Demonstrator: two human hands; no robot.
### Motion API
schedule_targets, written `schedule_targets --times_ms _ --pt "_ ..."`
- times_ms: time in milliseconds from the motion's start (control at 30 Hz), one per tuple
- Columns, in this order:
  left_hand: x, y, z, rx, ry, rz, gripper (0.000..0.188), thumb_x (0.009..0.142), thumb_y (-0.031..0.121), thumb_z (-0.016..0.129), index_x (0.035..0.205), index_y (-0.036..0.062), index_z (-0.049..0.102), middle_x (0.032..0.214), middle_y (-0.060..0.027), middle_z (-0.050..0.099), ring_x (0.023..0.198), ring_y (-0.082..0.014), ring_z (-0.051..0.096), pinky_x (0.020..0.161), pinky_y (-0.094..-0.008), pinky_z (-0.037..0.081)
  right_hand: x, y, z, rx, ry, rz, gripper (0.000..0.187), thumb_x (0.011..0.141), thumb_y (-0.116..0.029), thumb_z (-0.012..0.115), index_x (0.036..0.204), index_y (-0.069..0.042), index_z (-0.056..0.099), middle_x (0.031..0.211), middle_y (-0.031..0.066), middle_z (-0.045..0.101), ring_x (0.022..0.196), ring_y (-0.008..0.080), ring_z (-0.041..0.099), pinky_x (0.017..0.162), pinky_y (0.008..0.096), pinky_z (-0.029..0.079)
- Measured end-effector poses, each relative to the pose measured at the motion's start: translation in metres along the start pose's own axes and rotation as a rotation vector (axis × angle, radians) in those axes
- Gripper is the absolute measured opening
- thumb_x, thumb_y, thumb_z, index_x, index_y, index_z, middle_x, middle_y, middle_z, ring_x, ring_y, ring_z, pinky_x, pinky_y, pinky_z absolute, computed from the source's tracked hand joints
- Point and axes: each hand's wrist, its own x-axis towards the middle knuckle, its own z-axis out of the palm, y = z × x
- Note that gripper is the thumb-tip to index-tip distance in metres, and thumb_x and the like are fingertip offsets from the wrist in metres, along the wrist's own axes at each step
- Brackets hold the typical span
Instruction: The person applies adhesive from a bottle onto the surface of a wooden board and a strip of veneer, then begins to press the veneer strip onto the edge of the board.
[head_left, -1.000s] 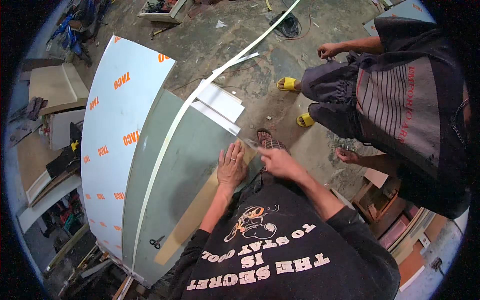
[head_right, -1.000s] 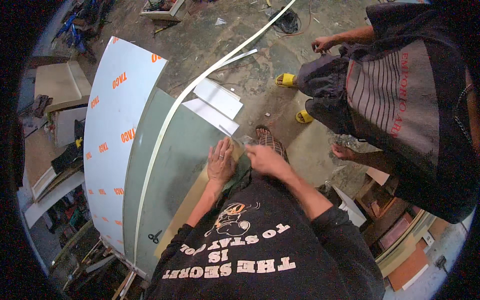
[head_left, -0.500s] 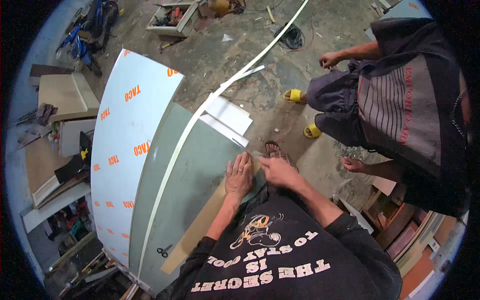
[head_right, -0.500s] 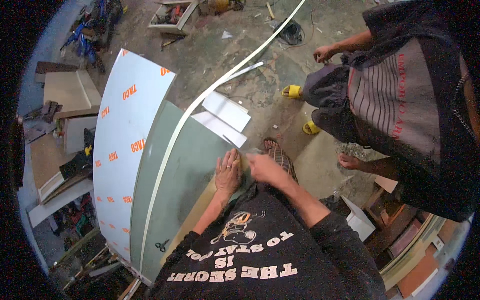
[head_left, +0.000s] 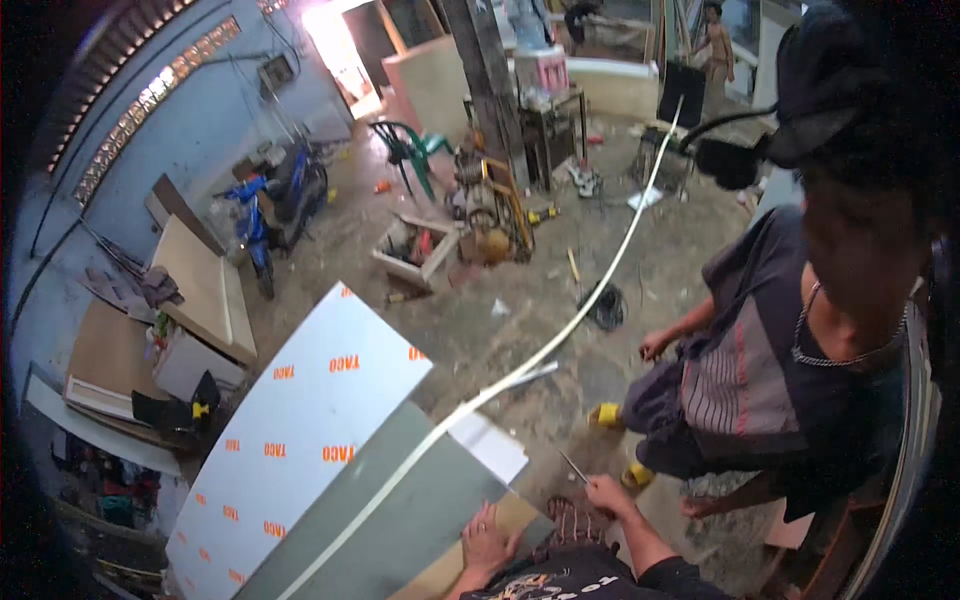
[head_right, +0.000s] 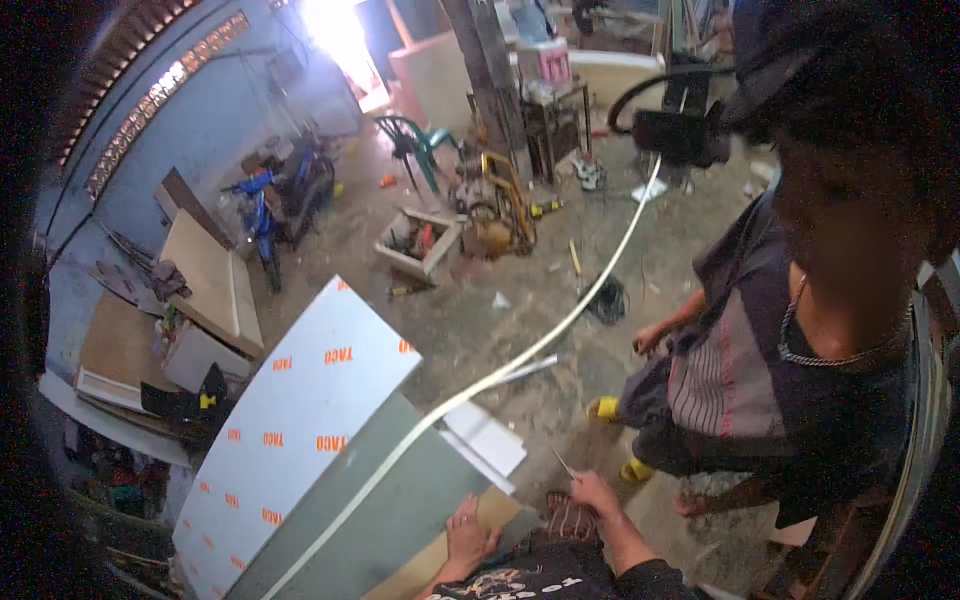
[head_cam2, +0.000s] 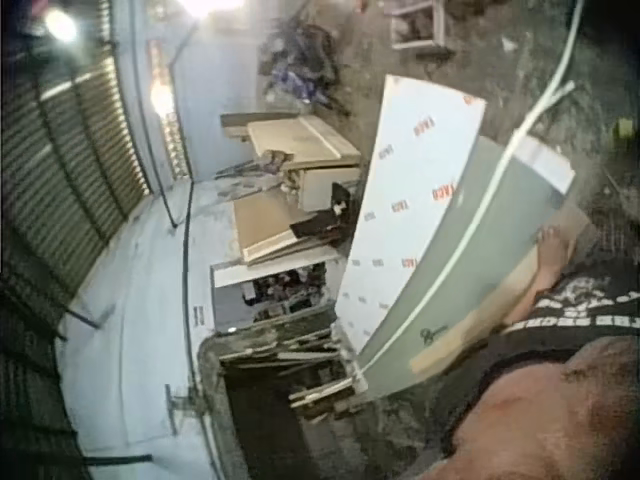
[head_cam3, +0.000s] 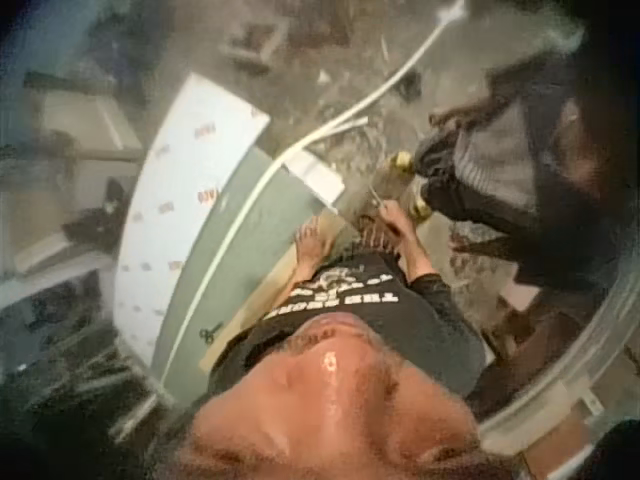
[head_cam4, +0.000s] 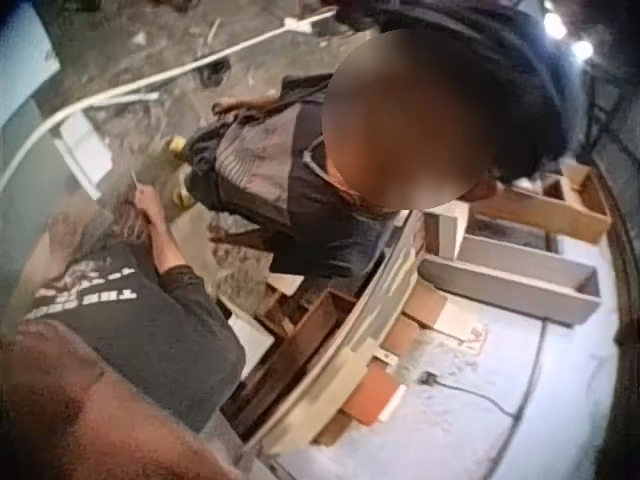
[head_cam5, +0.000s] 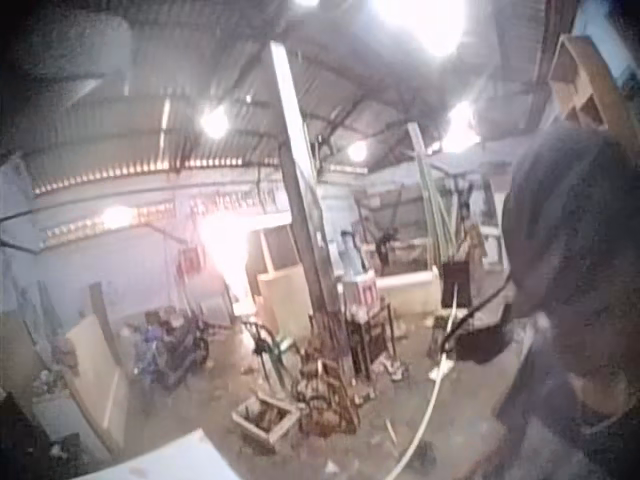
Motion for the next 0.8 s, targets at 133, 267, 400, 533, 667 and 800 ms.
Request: schedule_targets --times_ms 133,267,400,533,667,800 --pt "-0.009 0.010 -0.019 0.050 -0.135 -0.088 0.104 0.066 0.056 0.082 0.141 -0.0010 0.036 0.134 -0.0215 0.047 0.123 -0.0377 0.046 0.099 -0.0526 0.040 0.001 0.125 0.044 -0.293 -0.164 0.255 0.033 0.082 -0.030 0.061 0.093 -0.001 0.071 0.099 0.0228 0.068 0.095 0.0411 0.066 0.080 0.0485 0.054" --pt "0.014 0.027 -0.011 -0.046 -0.136 -0.003 0.099 0.065 0.053 0.084 0.134 -0.0024 0.040 0.121 -0.0238 0.052 0.112 -0.0407 0.052 0.092 -0.0509 0.045 -0.030 0.226 0.039 -0.177 -0.326 0.773 0.028 0.077 -0.027 0.068 0.083 -0.001 0.070 0.082 0.0203 0.069 0.079 0.0333 0.070 0.071 0.0435 0.055" --pt "-0.005 0.026 -0.001 -0.152 -0.228 0.004 0.091 0.065 0.047 0.086 0.128 -0.0021 0.043 0.113 -0.0262 0.057 0.102 -0.0453 0.056 0.087 -0.0498 0.048 -0.074 0.231 0.044 0.068 -0.176 0.768 0.023 0.084 -0.013 0.058 0.064 -0.001 0.061 0.055 0.0137 0.057 0.046 0.0243 0.057 0.042 0.0380 0.045" --pt "-0.018 -0.004 0.030 -0.270 -0.361 0.091 0.059 0.082 0.028 0.073 0.133 0.0086 0.049 0.114 -0.0201 0.061 0.103 -0.0407 0.059 0.087 -0.0488 0.049 -0.091 0.204 0.034 0.267 -0.143 0.830 0.021 0.082 -0.013 0.056 0.066 -0.001 0.062 0.058 0.0135 0.060 0.046 0.0231 0.058 0.045 0.0393 0.047" --pt "0.078 0.069 -0.045 -0.379 -0.359 -0.001 0.044 0.086 0.032 0.070 0.120 0.0054 0.059 0.109 -0.0239 0.065 0.102 -0.0452 0.061 0.083 -0.0496 0.051 -0.095 0.225 0.024 0.078 -0.286 0.705 0.021 0.080 -0.012 0.054 0.064 -0.002 0.063 0.055 0.0130 0.059 0.045 0.0236 0.059 0.044 0.0404 0.046" --pt "0.168 0.132 -0.142 -0.710 -0.044 0.123 0.039 0.083 0.025 0.076 0.110 0.0007 0.059 0.097 -0.0201 0.068 0.091 -0.0318 0.066 0.079 -0.0393 0.052 -0.081 0.197 0.017 0.192 -0.225 0.775 0.020 0.083 -0.011 0.051 0.066 -0.003 0.058 0.056 0.0134 0.057 0.039 0.0228 0.052 0.036 0.0395 0.037"
